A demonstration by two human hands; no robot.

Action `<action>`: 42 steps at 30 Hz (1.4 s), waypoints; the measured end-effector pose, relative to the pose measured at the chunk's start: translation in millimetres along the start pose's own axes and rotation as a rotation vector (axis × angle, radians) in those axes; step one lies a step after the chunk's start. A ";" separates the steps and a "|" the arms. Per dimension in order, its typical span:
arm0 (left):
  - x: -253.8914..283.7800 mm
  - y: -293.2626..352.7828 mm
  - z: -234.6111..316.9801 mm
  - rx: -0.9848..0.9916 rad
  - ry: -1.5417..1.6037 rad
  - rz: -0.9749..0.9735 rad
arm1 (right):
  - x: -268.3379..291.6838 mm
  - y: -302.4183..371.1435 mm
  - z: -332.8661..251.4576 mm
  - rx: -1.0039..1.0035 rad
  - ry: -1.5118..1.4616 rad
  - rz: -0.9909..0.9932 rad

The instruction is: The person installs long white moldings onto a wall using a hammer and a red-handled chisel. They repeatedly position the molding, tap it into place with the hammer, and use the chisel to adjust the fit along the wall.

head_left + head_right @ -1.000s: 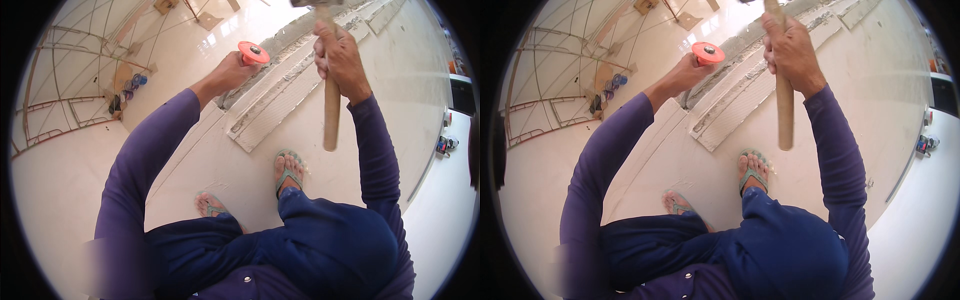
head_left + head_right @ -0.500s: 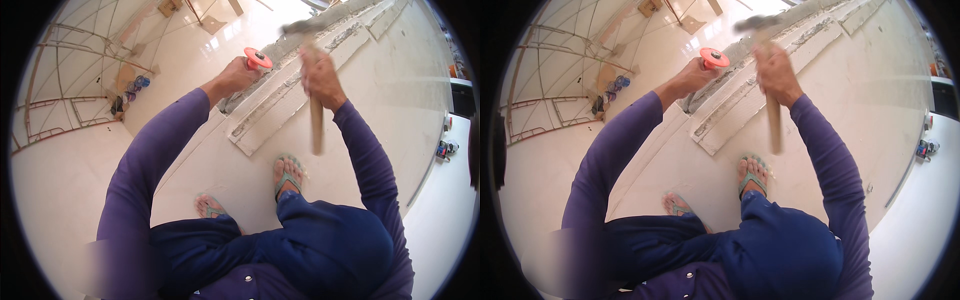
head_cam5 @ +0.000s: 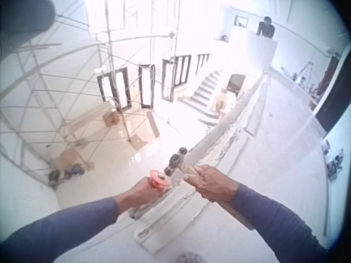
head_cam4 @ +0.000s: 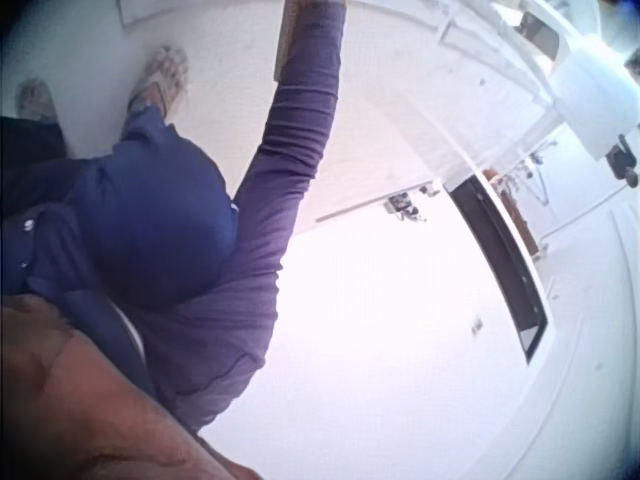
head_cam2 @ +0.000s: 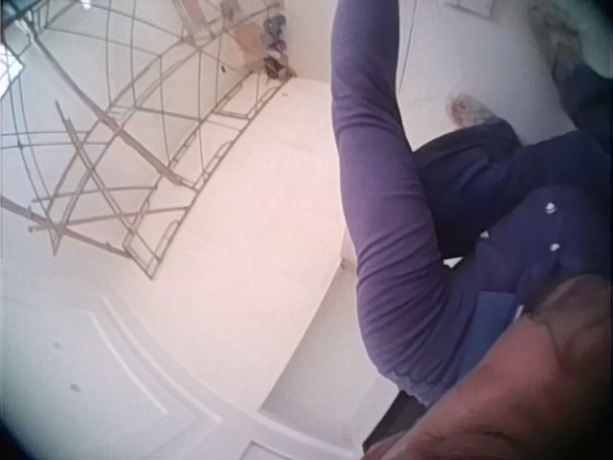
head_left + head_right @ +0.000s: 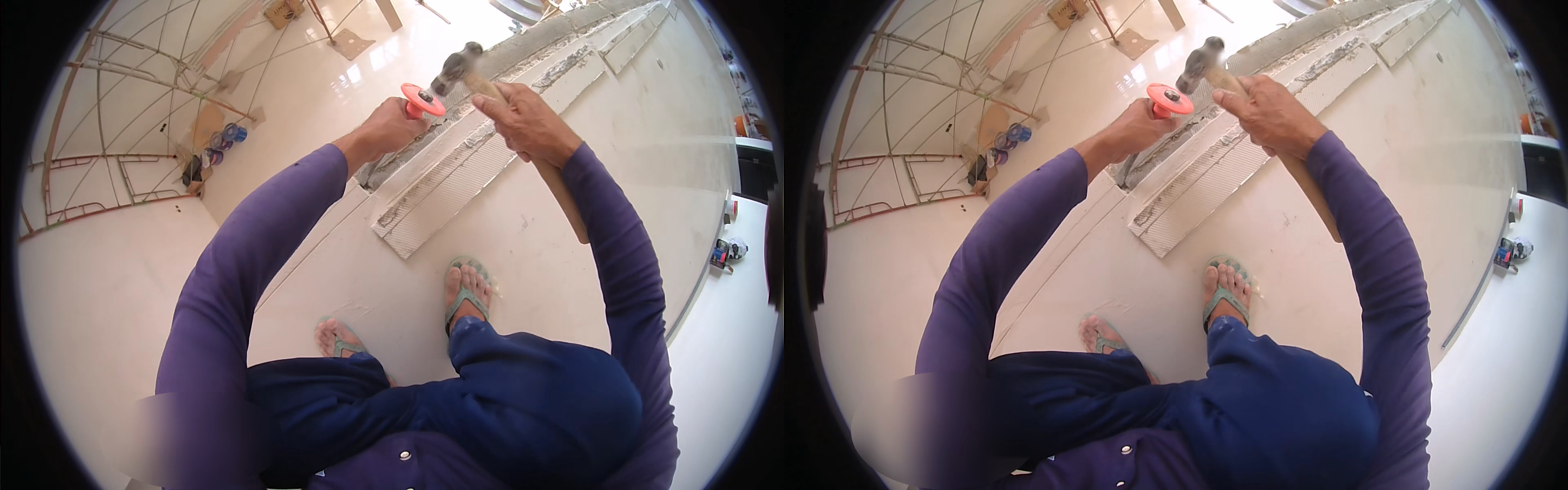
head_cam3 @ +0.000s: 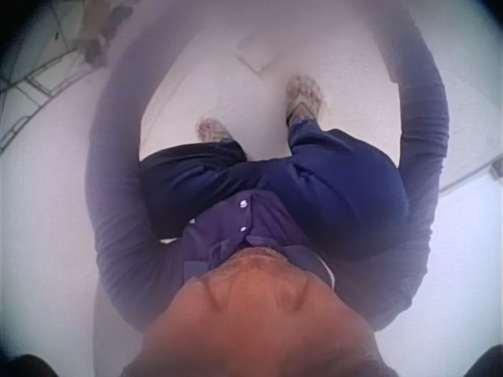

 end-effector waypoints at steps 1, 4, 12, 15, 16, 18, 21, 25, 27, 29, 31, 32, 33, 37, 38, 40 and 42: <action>0.9 -0.1 -1.4 0.011 -0.024 0.006 | 8.0 0.1 -2.7 0.005 -0.012 0.016; 0.9 -4.9 -4.0 0.016 -0.055 -0.002 | 36.4 8.0 -5.8 0.160 -0.620 0.225; 0.8 0.5 -6.8 0.000 -0.035 -0.009 | 14.7 2.2 -10.7 -0.002 0.078 -0.014; -6.1 -7.1 -1.2 0.006 -0.042 -0.016 | 45.9 -2.0 -2.8 0.193 -0.546 0.249; -8.7 -9.0 0.9 0.016 -0.044 -0.023 | 37.6 -4.8 5.2 0.201 -0.480 0.223; -10.6 -11.9 0.2 0.011 -0.039 -0.041 | 9.1 -7.3 18.2 0.217 -0.349 0.165; 0.7 -1.0 -20.2 0.015 -0.045 -0.005 | -16.3 0.4 -15.5 0.038 0.145 -0.036; -4.0 -5.7 -12.7 0.013 -0.046 0.028 | 17.6 7.2 -20.4 0.138 -0.333 0.157; -11.1 -9.6 -4.5 0.005 -0.032 -0.006 | 25.2 8.4 -6.0 0.239 -0.651 0.288; -9.5 -7.8 2.7 0.012 -0.033 -0.036 | -7.7 -2.2 13.4 0.051 -0.193 0.076; -1.1 -4.2 -2.8 0.005 -0.025 -0.018 | -13.6 -4.4 7.1 -0.033 0.064 -0.065; 1.0 -1.4 -8.8 0.006 -0.017 -0.013 | -3.5 -1.2 -9.4 0.024 0.244 -0.030; -0.6 -0.7 -7.6 0.009 -0.011 -0.011 | 4.0 -0.6 -7.4 0.015 0.153 0.018; -7.3 -5.6 1.3 0.004 0.013 -0.035 | 15.5 2.0 8.2 0.157 -0.618 0.235; -9.1 -6.9 2.7 0.001 0.017 -0.049 | 3.0 2.5 13.2 0.082 -0.411 0.156; -5.3 -4.4 -2.8 0.023 -0.053 -0.048 | -25.2 2.3 21.7 -0.052 -0.003 -0.016; -2.8 -2.5 -7.7 0.026 -0.076 -0.028 | -7.9 0.8 12.6 -0.051 -0.030 -0.014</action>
Point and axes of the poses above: each hand's wrist, its own y-axis away from the middle knuckle, its own x-axis out of the back of the hand, z = x × y, the point moved 6 cm from there along -y, towards the middle knuckle, and after that the axes turned 15 degrees about -x, right-handed, at the moved point
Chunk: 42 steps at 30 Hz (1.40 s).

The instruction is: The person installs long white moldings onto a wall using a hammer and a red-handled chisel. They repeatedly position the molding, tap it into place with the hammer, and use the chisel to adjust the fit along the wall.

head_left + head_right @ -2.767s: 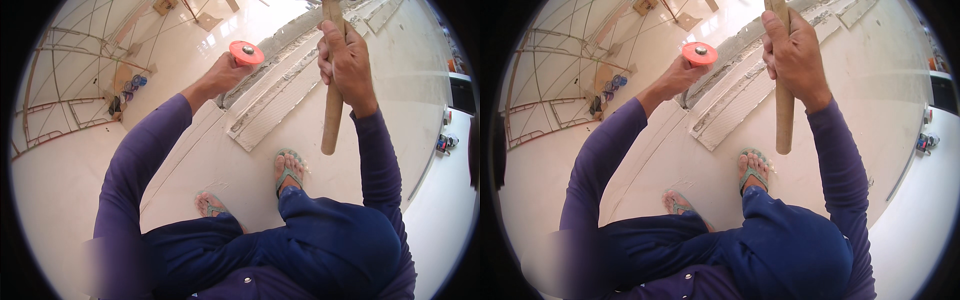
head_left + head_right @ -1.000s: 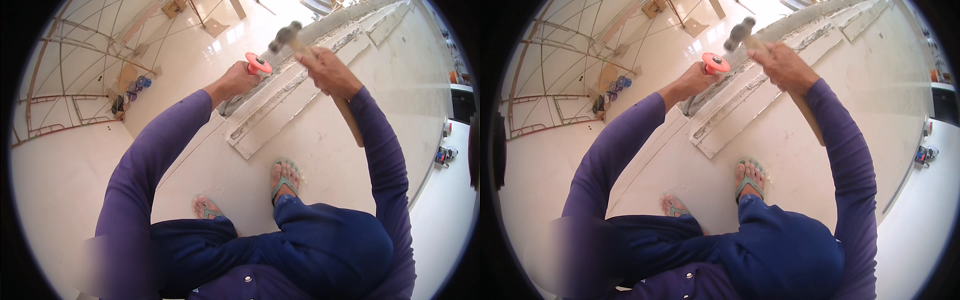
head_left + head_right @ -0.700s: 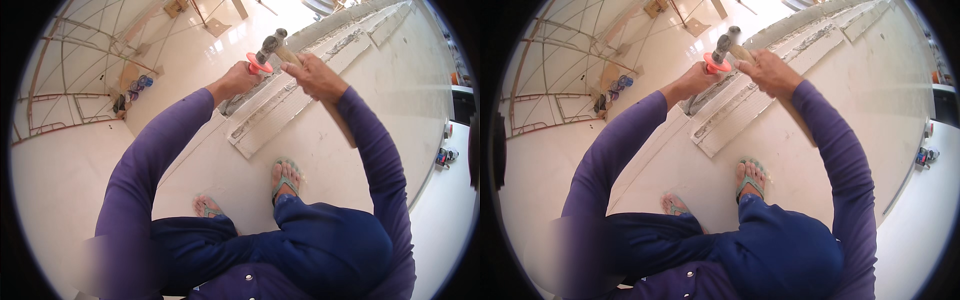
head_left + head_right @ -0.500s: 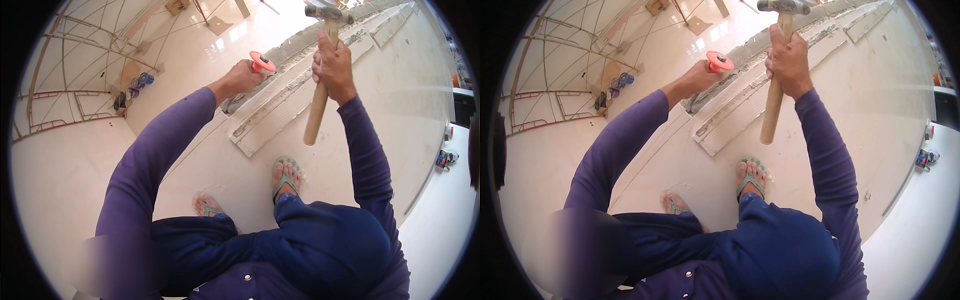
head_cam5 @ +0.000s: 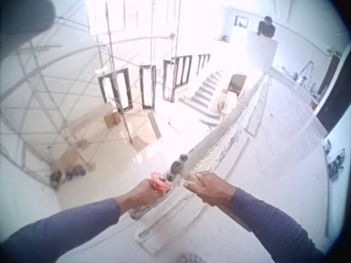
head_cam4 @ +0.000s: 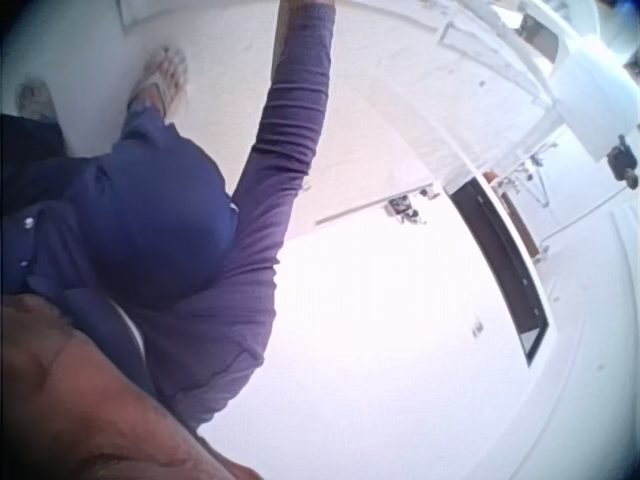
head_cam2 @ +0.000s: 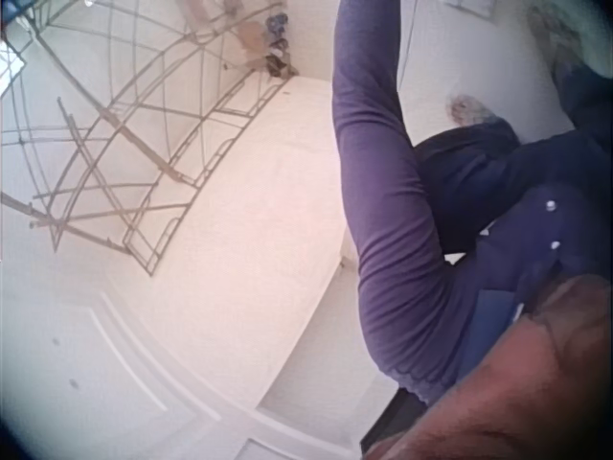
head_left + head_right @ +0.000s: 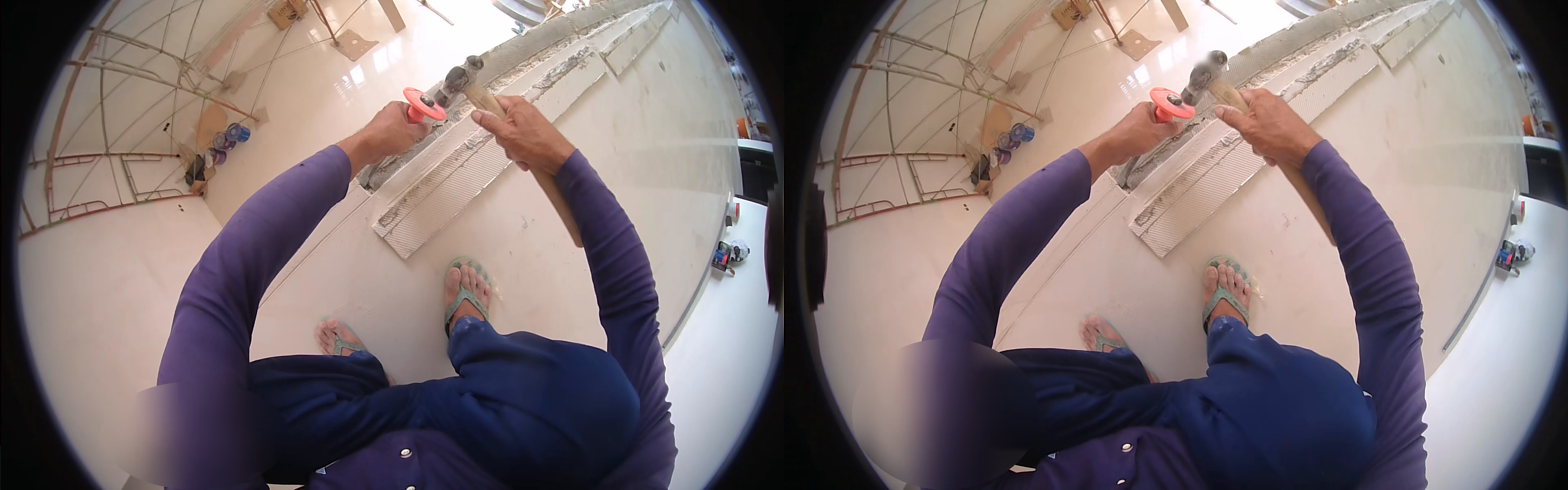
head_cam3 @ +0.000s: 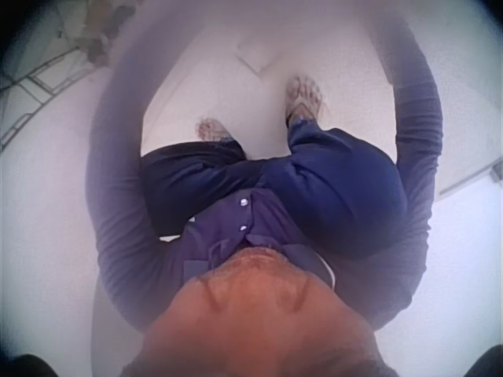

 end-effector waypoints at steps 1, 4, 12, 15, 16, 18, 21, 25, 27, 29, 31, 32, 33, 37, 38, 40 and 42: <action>0.7 0.7 -2.4 -0.006 0.011 0.020 | 6.0 1.4 -2.6 0.014 -0.049 0.052; -3.7 -3.9 -1.9 -0.019 0.037 0.014 | 11.4 1.4 9.9 0.070 -0.382 0.137; 0.2 3.5 -0.7 -0.033 0.072 0.053 | 7.9 -0.9 -2.5 0.051 -0.115 0.102; -0.5 3.6 9.7 -0.126 0.064 0.077 | 3.5 -2.7 12.6 0.046 -0.250 0.086; 1.8 5.8 9.0 -0.155 0.025 0.068 | 2.3 -4.4 12.3 0.033 -0.123 0.048; 2.0 11.6 11.2 -0.208 -0.075 0.092 | 3.2 -5.6 12.1 -0.002 0.144 -0.019; 1.5 26.9 15.8 -0.327 -0.181 0.251 | 12.4 9.9 8.7 0.002 -0.069 0.048; 4.8 48.7 -0.2 -0.494 -0.482 0.355 | 2.3 51.0 62.1 -0.093 -0.437 0.180; 3.0 57.0 1.3 -0.496 -0.525 0.405 | -2.8 77.1 101.0 -0.146 -0.421 0.252; -2.5 64.5 1.2 -0.523 -0.537 0.469 | -7.8 82.8 134.7 -0.167 -0.373 0.269; -11.0 61.6 -1.6 -0.484 -0.489 0.532 | -9.6 96.3 173.4 -0.109 -0.136 0.423; -8.3 76.6 -10.4 -0.432 -0.490 0.557 | -24.0 97.5 186.1 -0.014 0.065 0.516; -13.9 74.6 -9.2 -0.467 -0.519 0.563 | -21.8 103.4 190.4 0.097 0.276 0.670; -20.2 92.4 -28.5 -0.413 -0.581 0.617 | -31.2 133.4 237.6 -0.144 0.418 0.748; -22.5 93.3 -32.7 -0.388 -0.581 0.611 | -30.7 136.3 246.9 -0.117 0.459 0.763; -25.4 95.0 -38.4 -0.379 -0.584 0.623 | -28.8 136.6 261.7 -0.056 0.545 0.765; -25.4 100.7 -40.7 -0.403 -0.598 0.661 | -29.5 132.6 270.1 0.011 0.629 0.731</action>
Point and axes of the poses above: each hand's wrist, its own y-axis away from the middle knuckle, its own x-axis out of the back of the hand, z = x × y, the point moved 6 cm from there along -y, towards the middle knuckle, and after that the axes turned 15 degrees about -x, right-handed, at the moved point
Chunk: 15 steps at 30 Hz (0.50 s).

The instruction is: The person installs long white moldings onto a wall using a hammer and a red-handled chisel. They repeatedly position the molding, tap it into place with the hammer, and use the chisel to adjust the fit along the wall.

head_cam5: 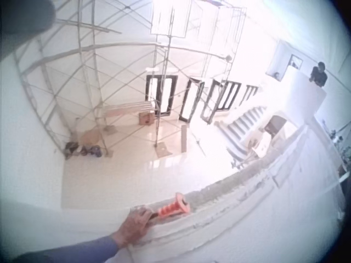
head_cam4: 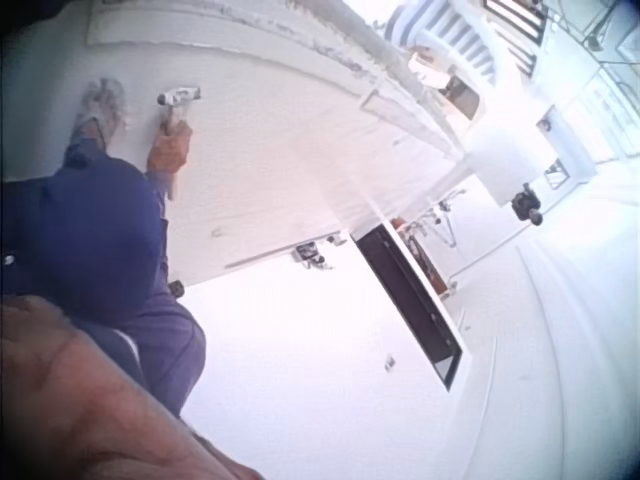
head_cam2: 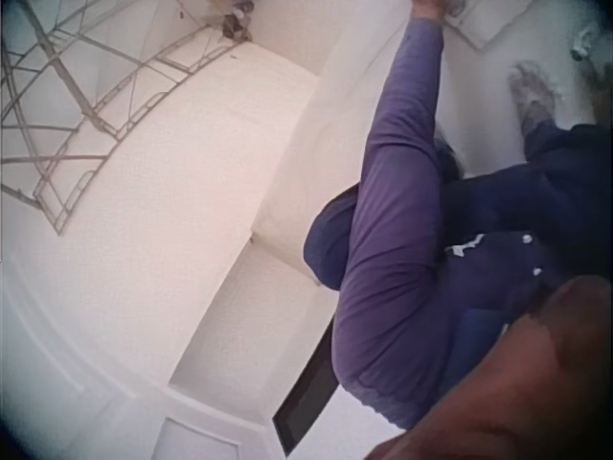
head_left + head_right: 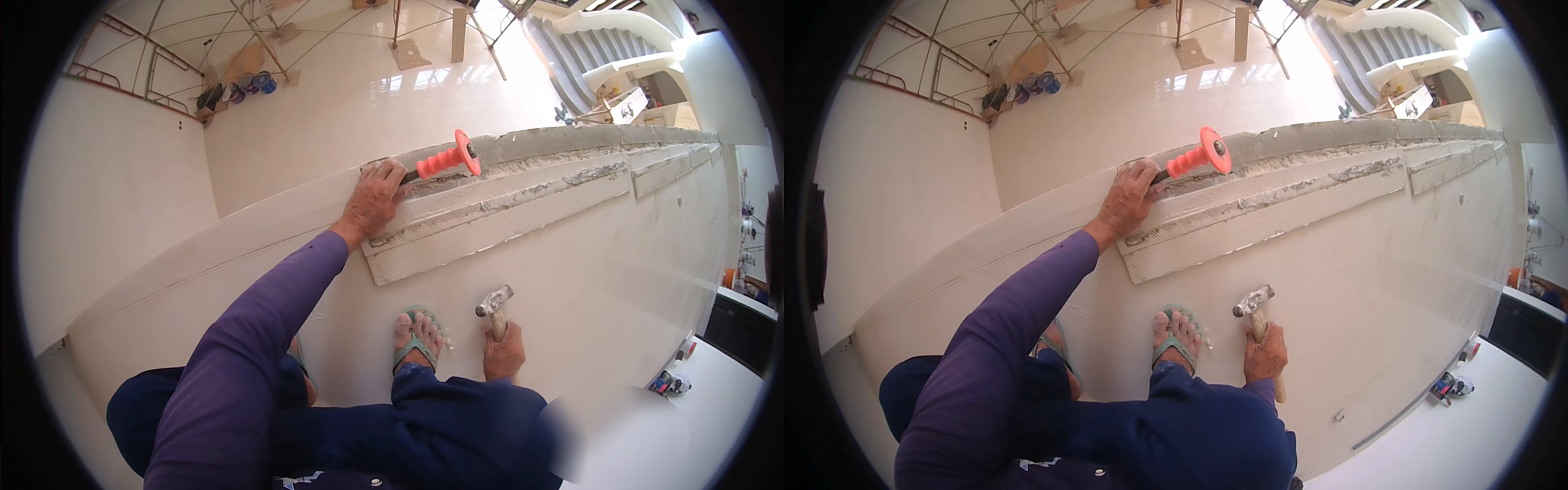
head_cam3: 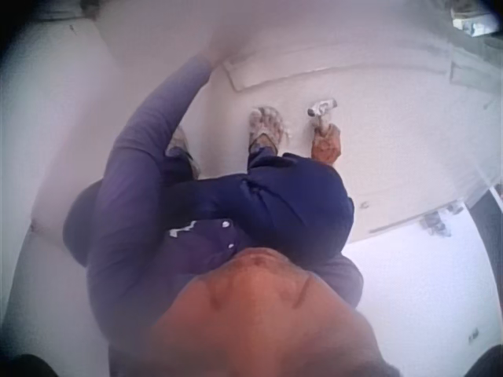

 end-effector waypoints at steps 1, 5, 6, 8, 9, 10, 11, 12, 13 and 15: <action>1.9 4.7 -1.5 0.011 -0.007 0.007 | -6.7 -0.2 1.5 0.011 0.016 -0.020; -3.8 2.3 -0.4 0.020 0.013 0.008 | -15.6 -0.4 8.4 0.083 0.086 -0.033; -4.4 1.7 0.4 0.021 0.014 0.000 | -15.4 0.1 8.0 0.080 0.099 -0.055; -2.7 0.6 2.5 0.002 -0.008 0.017 | -17.9 -1.9 4.7 0.107 0.121 -0.105; -2.5 -0.2 4.0 -0.009 -0.018 0.024 | -18.4 -2.4 2.7 0.137 0.130 -0.131; -3.4 -0.6 4.3 -0.010 -0.027 0.026 | -13.5 -4.1 -6.8 0.167 0.141 -0.156; -4.4 -0.8 5.0 -0.011 -0.035 0.029 | -1.2 -8.3 -18.2 0.229 0.061 -0.122; -5.5 1.6 2.6 -0.004 -0.042 0.032 | 18.8 -17.5 -45.4 0.297 -0.014 -0.093; -6.8 -0.3 2.2 -0.006 -0.039 0.034 | 38.1 -28.7 -73.3 0.361 -0.092 -0.059; 2.1 10.8 0.5 0.018 -0.063 0.022 | 54.4 -56.1 -142.9 0.526 -0.232 -0.030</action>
Point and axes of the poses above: each hand's wrist, its own y-axis away from the middle knuckle, its own x-axis out of the back of the hand, z = x × y, the point moved 6 cm from there along -y, towards the middle knuckle, and after that the axes turned 15 degrees about -x, right-handed, at the moved point
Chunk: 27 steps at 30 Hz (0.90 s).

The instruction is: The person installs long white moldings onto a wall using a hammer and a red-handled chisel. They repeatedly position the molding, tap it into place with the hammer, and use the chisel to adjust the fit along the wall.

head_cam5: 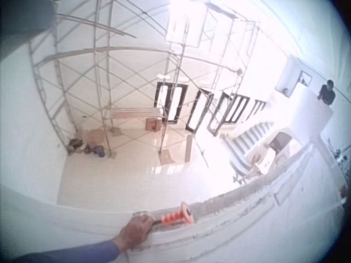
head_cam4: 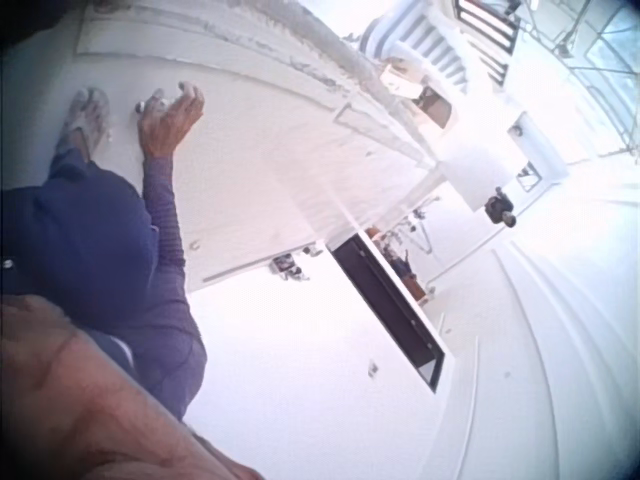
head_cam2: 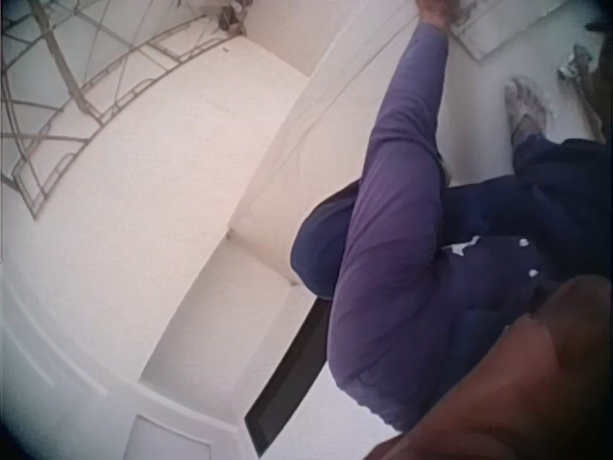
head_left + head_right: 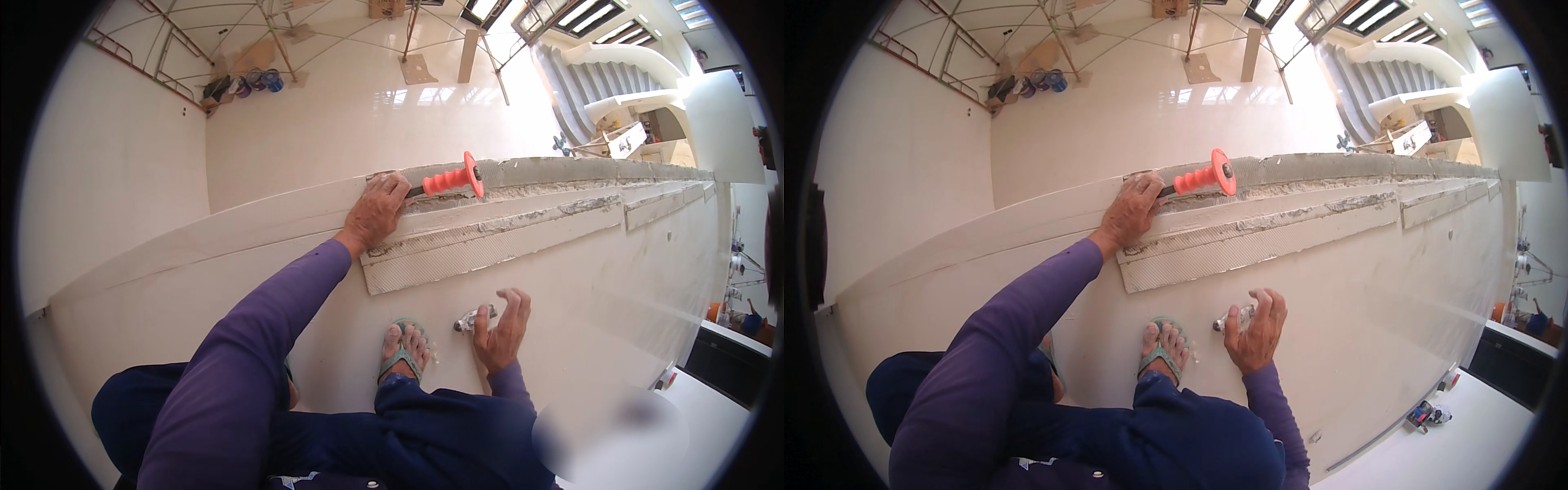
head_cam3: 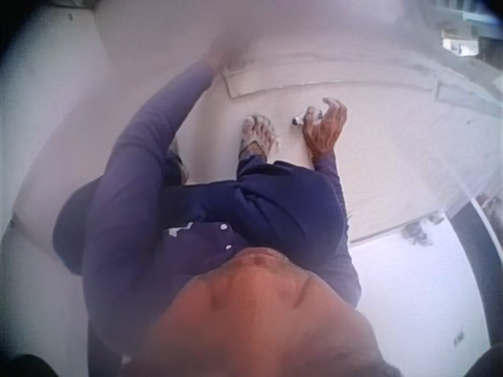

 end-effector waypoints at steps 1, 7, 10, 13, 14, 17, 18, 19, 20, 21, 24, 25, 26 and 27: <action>-1.6 -0.8 0.2 -0.006 0.028 0.011 | 0.0 -28.6 -33.1 0.137 0.024 -0.014; 26.9 0.9 -5.3 0.005 -0.113 0.141 | -70.7 -159.4 -145.6 0.765 0.633 -0.078; 52.8 46.2 -46.3 0.282 -0.261 0.090 | -105.8 -189.8 -139.2 0.735 1.064 -0.361; 62.3 75.6 -57.8 0.386 -0.293 -0.009 | -124.2 -194.0 -134.5 0.757 0.990 -0.454; 61.5 73.4 -58.6 0.376 -0.301 0.009 | -125.3 -195.4 -133.1 0.769 0.943 -0.448; 58.6 71.8 -56.2 0.367 -0.322 0.026 | -133.8 -194.2 -132.7 0.818 0.898 -0.456; 59.2 72.9 -57.5 0.363 -0.335 0.025 | -135.8 -194.1 -136.1 0.835 0.896 -0.456; 59.7 74.2 -57.2 0.357 -0.348 0.035 | -134.8 -192.5 -137.0 0.833 0.894 -0.439; 59.8 75.3 -56.3 0.349 -0.362 0.044 | -132.2 -189.5 -136.4 0.829 0.891 -0.421; 60.0 72.9 -54.1 0.337 -0.370 0.054 | -127.7 -188.9 -134.4 0.820 0.893 -0.402; 59.4 69.2 -57.6 0.347 -0.351 0.015 | -134.2 -193.0 -133.1 0.882 0.854 -0.329; 58.9 71.0 -58.0 0.354 -0.353 0.008 | -132.9 -190.6 -132.0 0.859 0.847 -0.344; 58.4 73.1 -58.4 0.361 -0.355 0.001 | -130.3 -187.1 -129.7 0.836 0.841 -0.360; 57.1 72.3 -57.5 0.366 -0.351 -0.002 | -125.6 -185.3 -129.0 0.811 0.841 -0.376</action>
Point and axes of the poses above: each hand's wrist, its own y-axis away from the middle knuckle, its own x-axis out of the back of the hand, z = x × y, the point moved 6 cm from there along -y, towards the middle knuckle, and after that the axes turned 15 degrees about -x, right-handed, at the moved point
